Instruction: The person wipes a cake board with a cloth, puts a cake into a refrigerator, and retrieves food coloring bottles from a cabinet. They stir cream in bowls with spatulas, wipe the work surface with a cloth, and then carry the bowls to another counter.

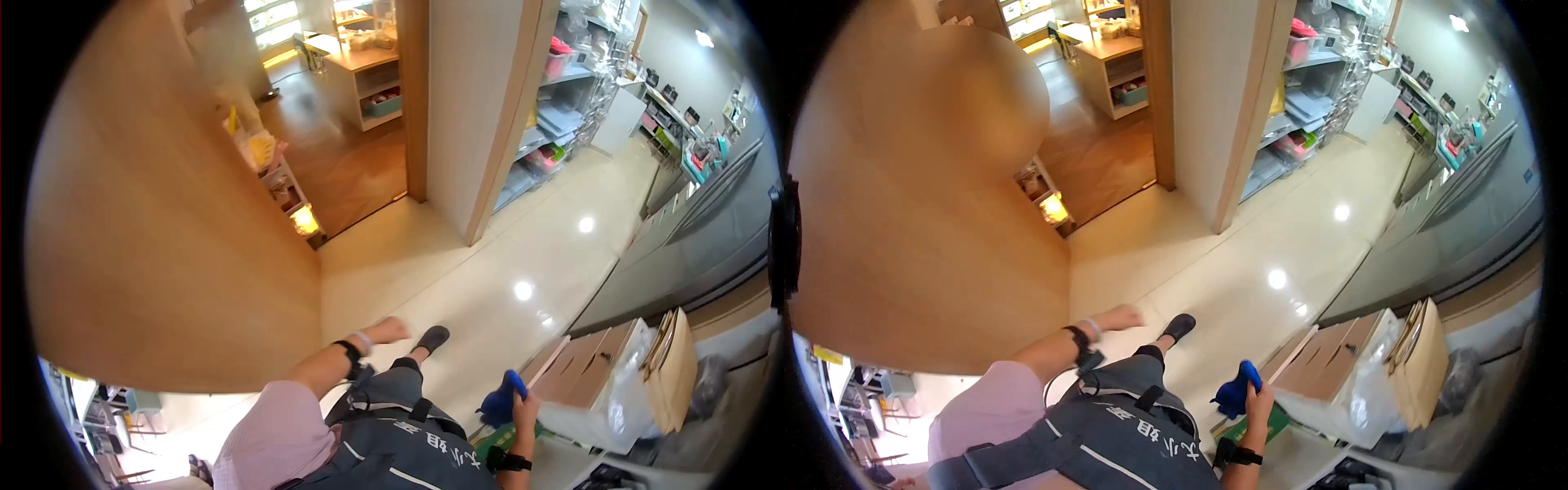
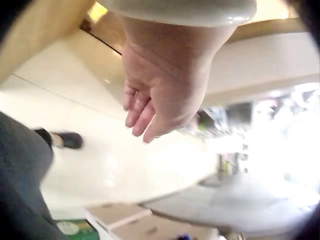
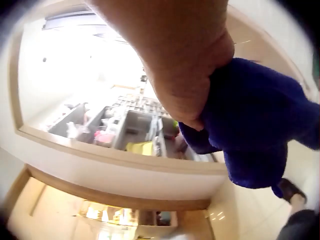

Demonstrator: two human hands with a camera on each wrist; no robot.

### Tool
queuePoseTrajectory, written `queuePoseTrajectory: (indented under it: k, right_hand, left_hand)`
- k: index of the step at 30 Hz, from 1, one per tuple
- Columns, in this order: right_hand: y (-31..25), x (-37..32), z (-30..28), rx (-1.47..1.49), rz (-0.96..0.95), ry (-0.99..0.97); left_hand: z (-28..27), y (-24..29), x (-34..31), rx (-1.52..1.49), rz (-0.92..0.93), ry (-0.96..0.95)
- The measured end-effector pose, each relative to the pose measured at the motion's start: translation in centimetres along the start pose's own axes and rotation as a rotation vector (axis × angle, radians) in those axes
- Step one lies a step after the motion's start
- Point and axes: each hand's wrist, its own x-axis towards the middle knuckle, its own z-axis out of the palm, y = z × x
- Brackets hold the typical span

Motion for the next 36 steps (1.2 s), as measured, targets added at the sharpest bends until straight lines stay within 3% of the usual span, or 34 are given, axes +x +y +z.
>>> queuePoseTrajectory:
  k: [2, 3, 4, 5, 6, 7, 8, 11, 12, 14, 16, 17, 18, 19, 20, 21, 22, 23, 24, 27, 29, 30, 31, 32, 33, 34, 36]
  right_hand:
    - [6.7, 3.6, 1.3, -0.269, 0.07, -0.039]
    - [11.2, 4.3, 2.1, -0.312, 0.119, -0.049]
    - [15.1, 4.5, 2.9, -0.351, 0.175, -0.06]
    - [16.9, 4.3, 2.9, -0.366, 0.383, -0.173]
    - [17.8, 3.0, 2.0, -0.371, 0.606, -0.282]
    - [17.7, 1.4, 0.6, -0.259, 0.679, -0.32]
    - [16.9, 1.2, -0.3, -0.128, 0.737, -0.336]
    - [9.2, 2.6, -3.1, 0.135, 0.913, -0.088]
    - [10.6, 3.1, -2.4, 0.174, 0.954, -0.035]
    - [16.0, 3.3, -0.5, -0.107, 0.869, 0.16]
    - [13.1, 7.9, -2.1, -0.147, 1.001, -0.04]
    - [13.7, 9.8, -1.8, -0.116, 1.048, -0.079]
    - [14.2, 12.5, -1.8, -0.087, 1.084, -0.117]
    - [14.8, 15.4, -1.8, -0.009, 1.17, -0.194]
    - [9.7, 19.9, -4.1, -0.088, 1.102, -0.23]
    - [11.3, 22.4, -3.9, 0.002, 1.088, -0.198]
    - [12.7, 25.2, -3.7, 0.091, 1.069, -0.171]
    - [13.6, 28.2, -3.9, 0.104, 1.058, -0.165]
    - [14.5, 31.4, -4.2, 0.115, 1.025, -0.119]
    - [18.8, 41.2, -6.3, 0.177, 0.996, -0.062]
    - [16.9, 48.0, -9.9, 0.155, 0.964, -0.052]
    - [14.2, 51.1, -13.3, 0.321, 0.903, -0.041]
    - [16.8, 54.1, -13.7, 0.084, 0.839, -0.031]
    - [18.0, 57.1, -14.7, 0.077, 0.83, -0.041]
    - [16.9, 60.1, -17.1, 0.08, 0.76, -0.072]
    - [15.6, 63.2, -19.1, 0.137, 0.83, -0.05]
    - [15.3, 68.9, -21.9, 0.043, 0.776, 0.004]
  left_hand:
    - [-1.4, -13.9, 0.0, 0.135, -0.198, 0.06]
    - [-1.1, -23.8, 0.2, 0.502, -0.448, -0.104]
    - [-3.1, -21.0, -3.5, 0.302, -0.706, 0.138]
    - [-5.9, -16.2, -8.0, 0.075, -0.894, 0.461]
    - [-7.2, -17.2, -9.2, 0.463, -0.704, 0.103]
    - [-8.6, -19.6, -10.3, 0.839, -0.451, -0.241]
    - [-9.0, -20.7, -10.3, 0.809, -0.432, -0.323]
    - [-10.6, -20.6, -5.0, 0.489, -0.633, -0.28]
    - [-11.5, -19.9, -1.9, 0.421, -0.66, -0.255]
    - [-12.9, -17.9, 6.3, 0.381, -0.598, -0.217]
    - [-14.0, -14.5, 17.3, 0.431, -0.405, -0.173]
    - [-17.5, -2.4, 22.1, 0.686, -0.342, -0.231]
    - [-15.1, -5.4, 30.9, 0.103, -0.613, -0.009]
    - [-13.0, -7.7, 38.8, 0.167, -0.336, 0.027]
    - [-13.9, -5.8, 44.7, 0.102, -0.159, -0.09]
    - [-15.1, 5.7, 47.1, 0.175, -0.097, -0.071]
    - [-15.5, 12.3, 50.0, 0.054, -0.058, -0.075]
    - [-16.0, 17.7, 53.5, 0.192, 0.079, -0.118]
    - [-16.4, 22.3, 56.6, 0.338, 0.214, -0.159]
    - [-16.1, 32.4, 63.4, 0.443, 0.347, -0.21]
    - [-16.3, 36.3, 67.9, 0.536, 0.602, -0.259]
    - [-16.9, 37.7, 70.3, 0.551, 0.622, -0.273]
    - [-17.6, 39.1, 72.1, 0.537, 0.609, -0.198]
    - [-18.0, 39.9, 73.6, 0.516, 0.593, -0.133]
    - [-18.6, 39.7, 75.5, 0.485, 0.436, -0.176]
    - [-19.2, 39.4, 77.8, 0.454, 0.287, -0.22]
    - [-20.5, 38.2, 81.4, 0.413, 0.247, -0.156]
